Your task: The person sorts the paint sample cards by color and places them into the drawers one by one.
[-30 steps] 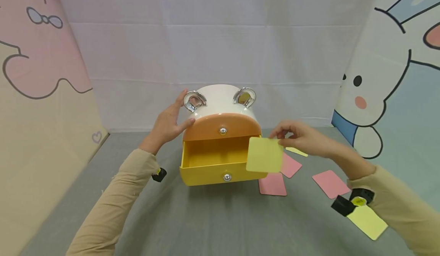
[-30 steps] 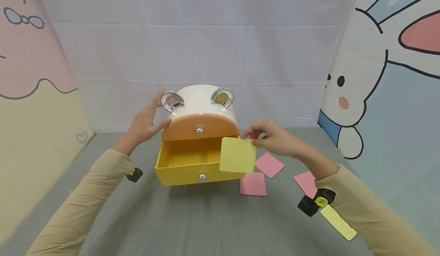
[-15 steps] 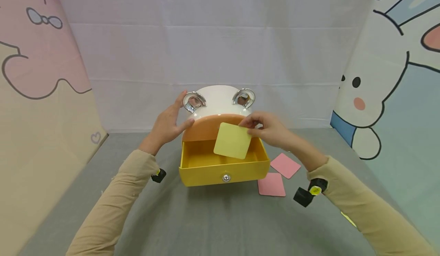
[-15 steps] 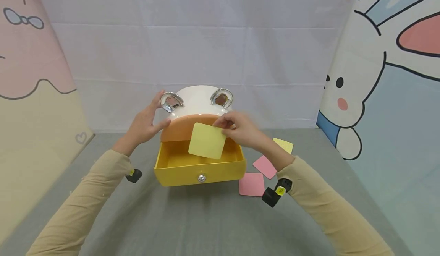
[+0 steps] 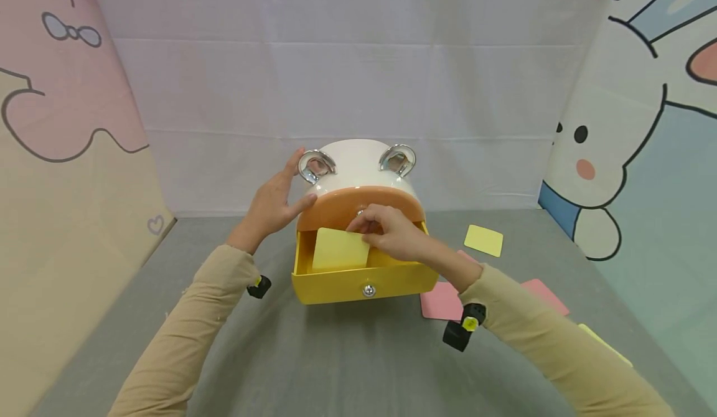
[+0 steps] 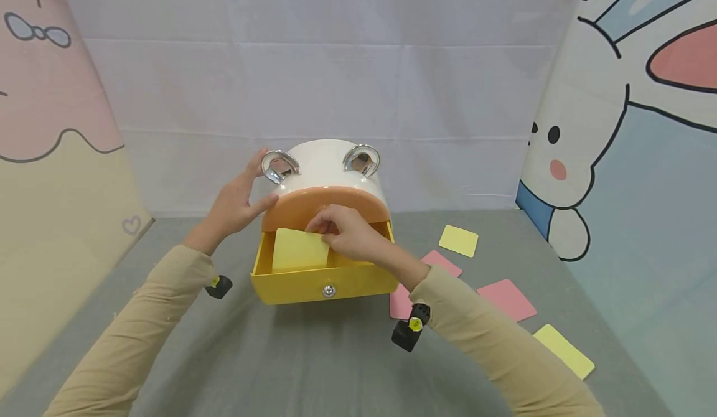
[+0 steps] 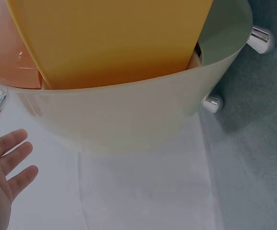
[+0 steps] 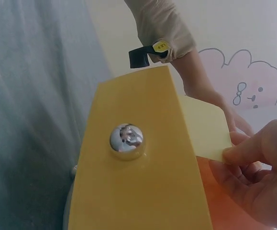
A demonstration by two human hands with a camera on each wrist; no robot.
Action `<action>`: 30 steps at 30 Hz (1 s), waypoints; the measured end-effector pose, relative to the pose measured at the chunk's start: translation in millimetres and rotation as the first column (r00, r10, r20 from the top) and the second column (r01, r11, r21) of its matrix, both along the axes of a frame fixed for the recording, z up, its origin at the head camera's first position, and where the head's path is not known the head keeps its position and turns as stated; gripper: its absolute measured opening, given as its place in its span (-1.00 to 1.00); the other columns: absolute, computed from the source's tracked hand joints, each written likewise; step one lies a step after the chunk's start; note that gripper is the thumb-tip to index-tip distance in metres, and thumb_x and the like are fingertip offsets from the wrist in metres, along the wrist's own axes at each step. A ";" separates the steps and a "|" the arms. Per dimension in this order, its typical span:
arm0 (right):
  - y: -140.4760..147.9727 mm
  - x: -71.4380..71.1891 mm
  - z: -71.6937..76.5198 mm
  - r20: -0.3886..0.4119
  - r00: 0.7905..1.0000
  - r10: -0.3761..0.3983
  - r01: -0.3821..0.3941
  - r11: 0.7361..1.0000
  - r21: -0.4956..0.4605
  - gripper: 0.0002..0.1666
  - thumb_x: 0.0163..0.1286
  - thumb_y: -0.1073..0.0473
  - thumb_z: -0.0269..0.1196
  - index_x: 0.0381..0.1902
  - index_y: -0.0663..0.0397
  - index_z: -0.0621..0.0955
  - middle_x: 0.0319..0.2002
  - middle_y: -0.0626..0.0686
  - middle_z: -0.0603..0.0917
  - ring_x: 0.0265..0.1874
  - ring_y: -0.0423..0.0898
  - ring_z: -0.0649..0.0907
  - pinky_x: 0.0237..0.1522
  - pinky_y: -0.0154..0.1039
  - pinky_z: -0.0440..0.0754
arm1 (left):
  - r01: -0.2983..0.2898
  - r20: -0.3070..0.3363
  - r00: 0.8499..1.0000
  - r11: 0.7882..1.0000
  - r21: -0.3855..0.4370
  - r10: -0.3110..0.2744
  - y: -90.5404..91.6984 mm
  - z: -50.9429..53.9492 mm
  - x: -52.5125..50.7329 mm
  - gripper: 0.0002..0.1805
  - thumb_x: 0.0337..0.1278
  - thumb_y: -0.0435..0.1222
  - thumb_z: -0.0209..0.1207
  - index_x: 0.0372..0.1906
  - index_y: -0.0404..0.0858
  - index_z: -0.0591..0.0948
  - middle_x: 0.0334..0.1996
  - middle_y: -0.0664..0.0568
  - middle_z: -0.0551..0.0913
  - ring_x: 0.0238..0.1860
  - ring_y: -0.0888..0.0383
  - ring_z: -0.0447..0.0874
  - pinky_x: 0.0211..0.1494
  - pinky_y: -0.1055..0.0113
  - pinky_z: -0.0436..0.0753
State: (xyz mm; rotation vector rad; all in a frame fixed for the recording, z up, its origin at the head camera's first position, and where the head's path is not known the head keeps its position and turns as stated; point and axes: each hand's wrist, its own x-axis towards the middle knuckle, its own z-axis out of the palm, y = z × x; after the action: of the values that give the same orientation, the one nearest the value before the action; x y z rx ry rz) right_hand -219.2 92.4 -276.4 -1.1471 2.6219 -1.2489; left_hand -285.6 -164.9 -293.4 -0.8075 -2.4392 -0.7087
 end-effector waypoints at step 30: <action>-18.8 8.1 -23.7 -0.024 0.998 -0.051 0.054 0.987 0.154 -0.64 0.14 0.48 0.12 -0.13 0.12 0.62 -0.20 -0.03 0.60 -0.23 -0.13 0.49 -0.05 -0.26 0.48 | -0.016 0.005 1.000 1.000 -0.008 0.016 0.2 0.7 1.1 -0.13 0.11 0.04 0.07 0.43 -0.02 -0.10 0.23 -0.20 0.35 0.19 -0.13 0.34 0.15 -0.09 0.33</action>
State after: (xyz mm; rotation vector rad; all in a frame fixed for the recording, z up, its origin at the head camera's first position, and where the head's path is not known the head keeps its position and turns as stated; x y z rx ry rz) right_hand -211.1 73.6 -300.1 -1.0782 2.7239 -1.0251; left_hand -284.5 -164.7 -292.6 -0.7894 -2.4519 -0.6970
